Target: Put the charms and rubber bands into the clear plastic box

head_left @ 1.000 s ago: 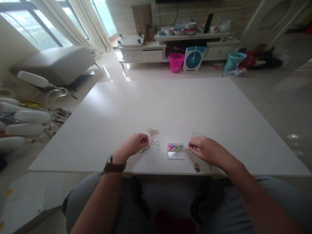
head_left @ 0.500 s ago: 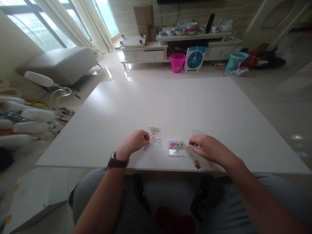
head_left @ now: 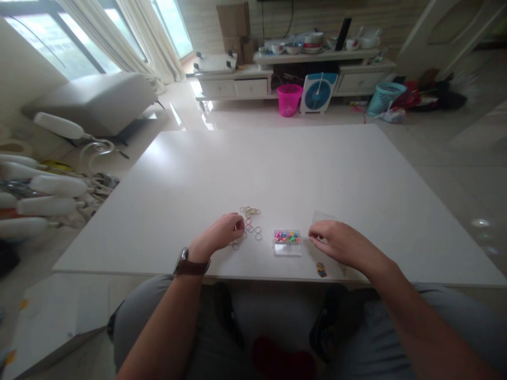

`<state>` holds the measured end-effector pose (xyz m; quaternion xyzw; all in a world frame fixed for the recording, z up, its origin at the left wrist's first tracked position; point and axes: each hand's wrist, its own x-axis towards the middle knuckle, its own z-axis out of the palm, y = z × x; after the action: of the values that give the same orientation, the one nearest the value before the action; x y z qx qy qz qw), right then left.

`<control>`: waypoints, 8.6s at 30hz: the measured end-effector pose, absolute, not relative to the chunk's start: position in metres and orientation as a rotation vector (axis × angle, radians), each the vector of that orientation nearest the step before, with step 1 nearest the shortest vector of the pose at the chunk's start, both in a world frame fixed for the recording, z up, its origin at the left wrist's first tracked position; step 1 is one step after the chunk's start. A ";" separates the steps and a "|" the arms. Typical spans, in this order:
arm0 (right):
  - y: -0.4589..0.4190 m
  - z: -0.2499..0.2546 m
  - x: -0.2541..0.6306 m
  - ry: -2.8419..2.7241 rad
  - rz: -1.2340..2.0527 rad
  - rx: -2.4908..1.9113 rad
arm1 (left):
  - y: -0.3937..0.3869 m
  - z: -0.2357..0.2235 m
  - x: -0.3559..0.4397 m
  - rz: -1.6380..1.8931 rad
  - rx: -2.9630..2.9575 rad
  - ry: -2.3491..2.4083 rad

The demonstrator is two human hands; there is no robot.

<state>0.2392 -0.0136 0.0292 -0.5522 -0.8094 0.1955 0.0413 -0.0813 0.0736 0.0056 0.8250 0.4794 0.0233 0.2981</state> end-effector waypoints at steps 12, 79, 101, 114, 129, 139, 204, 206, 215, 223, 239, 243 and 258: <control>-0.015 0.035 0.236 -2.498 0.566 -1.684 | 0.074 0.013 -0.083 0.203 2.133 1.194; -0.022 0.041 0.223 -2.563 0.544 -1.618 | 0.019 -0.002 -0.016 0.246 2.513 0.880; -0.020 0.037 0.227 -2.559 0.553 -1.627 | 0.064 0.004 -0.065 0.234 2.312 1.413; -0.019 0.035 0.229 -2.546 0.583 -1.643 | 0.060 -0.001 -0.062 0.102 2.348 1.365; -0.020 0.038 0.226 -2.572 0.525 -1.660 | 0.053 -0.003 -0.048 0.207 2.388 1.236; -0.019 0.034 0.230 -2.562 0.550 -1.658 | 0.063 -0.015 -0.053 0.213 2.406 1.112; -0.022 0.038 0.221 -2.600 0.518 -1.642 | 0.019 0.005 -0.013 0.174 2.610 0.876; -0.021 0.036 0.222 -2.595 0.521 -1.648 | 0.021 0.007 -0.015 0.185 2.572 0.926; -0.020 0.031 0.223 -2.582 0.530 -1.651 | 0.023 0.007 -0.018 0.127 2.570 0.911; -0.023 0.042 0.219 -2.614 0.518 -1.677 | 0.021 0.009 -0.016 0.145 2.561 0.944; -0.021 0.034 0.224 -2.586 0.534 -1.662 | 0.086 -0.005 -0.108 0.032 2.182 1.500; -0.023 0.038 0.223 -2.591 0.525 -1.658 | 0.081 -0.007 -0.095 0.006 2.204 1.478; -0.021 0.037 0.224 -2.604 0.546 -1.681 | 0.080 0.005 -0.095 -0.101 2.131 1.408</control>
<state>0.2236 -0.0211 0.0374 -0.5341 -0.8275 0.1734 -0.0028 -0.0955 0.0803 0.0046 0.7982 0.5273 -0.0378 0.2887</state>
